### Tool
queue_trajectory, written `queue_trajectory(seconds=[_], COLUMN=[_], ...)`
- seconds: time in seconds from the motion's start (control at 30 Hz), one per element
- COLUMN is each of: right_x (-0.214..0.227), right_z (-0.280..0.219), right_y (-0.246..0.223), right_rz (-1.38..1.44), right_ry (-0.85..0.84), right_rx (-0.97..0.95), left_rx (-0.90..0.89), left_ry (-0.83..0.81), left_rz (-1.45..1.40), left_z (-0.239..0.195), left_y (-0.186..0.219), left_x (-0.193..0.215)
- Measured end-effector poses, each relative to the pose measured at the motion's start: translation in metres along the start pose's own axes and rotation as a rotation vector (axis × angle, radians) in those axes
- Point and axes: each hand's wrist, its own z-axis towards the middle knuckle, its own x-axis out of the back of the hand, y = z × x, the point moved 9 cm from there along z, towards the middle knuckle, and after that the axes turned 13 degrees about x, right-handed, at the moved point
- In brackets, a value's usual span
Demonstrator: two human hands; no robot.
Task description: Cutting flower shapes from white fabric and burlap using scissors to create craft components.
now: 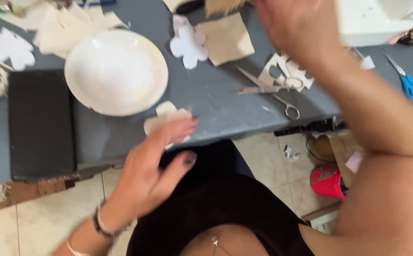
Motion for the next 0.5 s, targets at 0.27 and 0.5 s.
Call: queue_trajectory(seconds=[0.27,0.5], right_x=[0.052,0.042], right_z=[-0.063,-0.122], right_y=[-0.071,-0.051], right_rz=[0.655,1.055], right_ry=[0.345,0.134], right_rx=[-0.194,-0.132], left_rx=[0.641,0.246], left_ry=[-0.243,0.159], left_rz=[-0.532,-0.062], left_z=[0.106,0.136], left_y=[-0.040,-0.066], left_x=[-0.082,-0.075])
